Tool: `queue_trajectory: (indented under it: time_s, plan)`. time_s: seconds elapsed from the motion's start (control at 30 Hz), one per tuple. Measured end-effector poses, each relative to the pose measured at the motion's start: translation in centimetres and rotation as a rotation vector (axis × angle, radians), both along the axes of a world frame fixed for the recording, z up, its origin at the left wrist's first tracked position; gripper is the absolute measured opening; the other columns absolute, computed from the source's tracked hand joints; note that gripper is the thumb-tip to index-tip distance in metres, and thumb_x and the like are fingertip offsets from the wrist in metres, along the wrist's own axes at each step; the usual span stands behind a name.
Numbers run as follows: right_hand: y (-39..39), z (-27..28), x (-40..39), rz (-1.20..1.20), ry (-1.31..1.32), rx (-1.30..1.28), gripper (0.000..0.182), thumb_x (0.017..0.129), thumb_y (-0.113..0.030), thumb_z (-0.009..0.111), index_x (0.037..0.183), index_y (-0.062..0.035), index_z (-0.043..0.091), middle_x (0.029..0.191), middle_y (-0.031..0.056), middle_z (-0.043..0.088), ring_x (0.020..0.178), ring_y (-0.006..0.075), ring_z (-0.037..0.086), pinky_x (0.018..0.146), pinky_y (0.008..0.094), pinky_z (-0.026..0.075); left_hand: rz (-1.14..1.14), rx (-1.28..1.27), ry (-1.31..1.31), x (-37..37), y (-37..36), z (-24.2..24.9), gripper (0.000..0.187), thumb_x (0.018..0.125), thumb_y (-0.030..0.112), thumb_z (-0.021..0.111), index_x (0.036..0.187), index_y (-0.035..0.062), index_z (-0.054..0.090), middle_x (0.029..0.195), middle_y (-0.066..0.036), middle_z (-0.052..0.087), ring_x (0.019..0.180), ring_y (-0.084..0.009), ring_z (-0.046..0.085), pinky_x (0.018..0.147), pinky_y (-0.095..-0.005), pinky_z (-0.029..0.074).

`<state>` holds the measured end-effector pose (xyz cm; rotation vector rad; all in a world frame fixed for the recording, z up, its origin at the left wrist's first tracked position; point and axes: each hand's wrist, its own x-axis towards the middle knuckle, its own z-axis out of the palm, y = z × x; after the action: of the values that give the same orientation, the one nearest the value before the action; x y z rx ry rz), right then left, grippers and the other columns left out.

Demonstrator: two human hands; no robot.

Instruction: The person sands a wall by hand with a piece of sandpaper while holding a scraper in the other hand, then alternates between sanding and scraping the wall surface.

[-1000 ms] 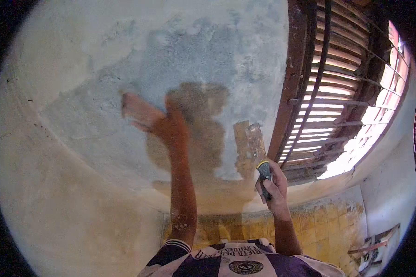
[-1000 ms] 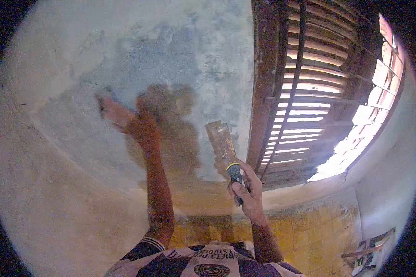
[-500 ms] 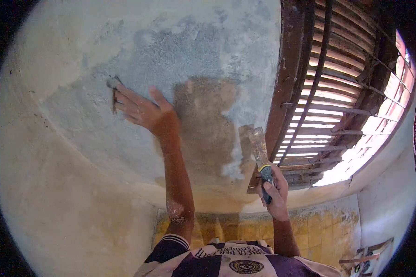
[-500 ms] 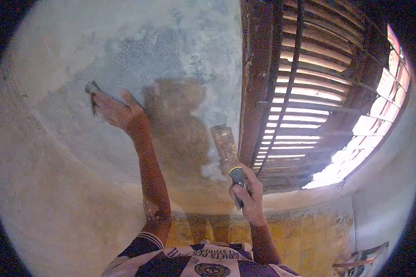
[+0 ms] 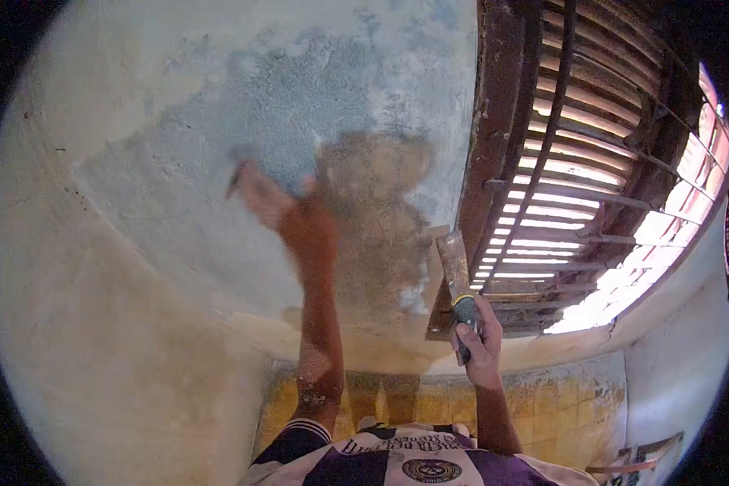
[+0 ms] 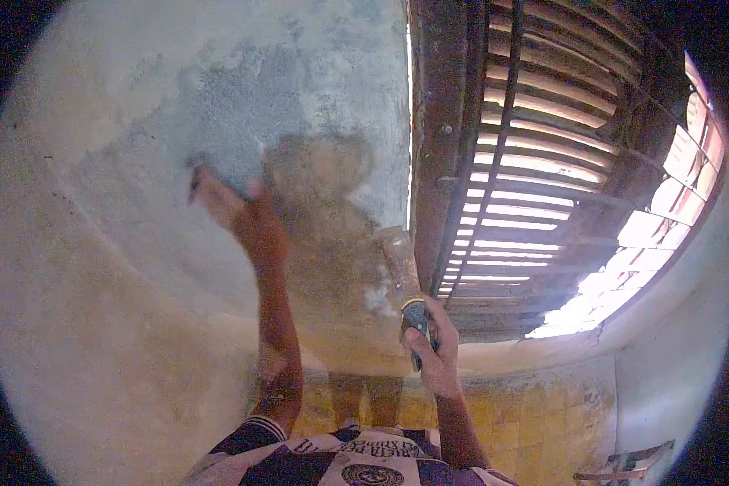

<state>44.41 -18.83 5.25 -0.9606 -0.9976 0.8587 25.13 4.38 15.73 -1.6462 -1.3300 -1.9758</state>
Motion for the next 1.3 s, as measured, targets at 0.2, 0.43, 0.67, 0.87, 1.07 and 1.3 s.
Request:
queue_trajectory:
  time_s: [0.2,0.43,0.67,0.87,1.07,1.3]
  plan:
    - [-1.2,0.6,1.1,-0.016,-0.009,0.012,0.061,0.093,-0.034,0.07,0.14,-0.0008,0.048,0.086,0.0011,0.058,0.06,0.0073,0.051,0.049,0.0232,0.039,-0.119,0.012,0.425,6.2,-3.8,-1.2,0.079,0.096,0.035,0.055,0.157,0.0003,0.019,0.163,-0.022,0.021,0.15,-0.0471,0.013,0.12,-0.0617,0.003]
    - [-2.4,-0.9,2.1,-0.115,0.104,0.063,0.065,0.092,-0.034,0.07,0.14,0.002,0.045,0.072,0.003,0.053,0.048,0.0074,0.046,0.037,0.0206,0.033,0.183,0.015,0.141,0.5,2.5,1.1,0.082,0.098,0.047,0.051,0.157,-0.0016,0.019,0.162,-0.025,0.02,0.151,-0.0455,0.012,0.119,-0.0655,0.001]
    - [-1.0,0.0,0.1,-0.037,0.104,0.064,0.064,0.091,-0.032,0.069,0.14,0.0021,0.045,0.075,0.0016,0.052,0.047,0.0072,0.045,0.037,0.021,0.033,0.133,-0.139,0.601,3.6,-1.6,-1.4,0.076,0.099,0.042,0.049,0.156,-0.0013,0.024,0.164,-0.023,0.019,0.152,-0.0445,0.01,0.115,-0.0705,-0.001]
    - [-0.6,-0.2,-1.0,-0.029,0.125,0.082,0.061,0.094,-0.034,0.067,0.139,0.0008,0.046,0.076,0.001,0.053,0.049,0.0066,0.046,0.039,0.021,0.033,0.095,-0.133,0.335,-0.3,0.5,-0.5,0.076,0.099,0.043,0.05,0.155,-0.0012,0.024,0.163,-0.022,0.023,0.152,-0.0445,0.011,0.117,-0.0677,0.002]
    - [2.3,0.3,-5.2,0.065,0.049,0.075,0.056,0.099,-0.037,0.062,0.141,-0.0061,0.041,0.071,0.0019,0.052,0.053,0.0075,0.048,0.043,0.0219,0.036,-0.085,-0.198,0.461,-0.8,-2.5,-3.5,0.076,0.098,0.043,0.054,0.155,-0.0006,0.027,0.162,-0.022,0.024,0.149,-0.0456,0.019,0.117,-0.0668,0.008]
    - [3.7,0.2,-9.0,0.148,0.139,0.054,0.059,0.102,-0.034,0.058,0.148,-0.0124,0.027,0.081,0.0052,0.054,0.054,0.0104,0.05,0.045,0.024,0.04,-0.117,-0.072,0.418,-4.9,-1.4,-4.2,0.077,0.098,0.047,0.055,0.154,0.0006,0.03,0.157,-0.026,0.031,0.144,-0.0476,0.027,0.117,-0.0636,0.015]
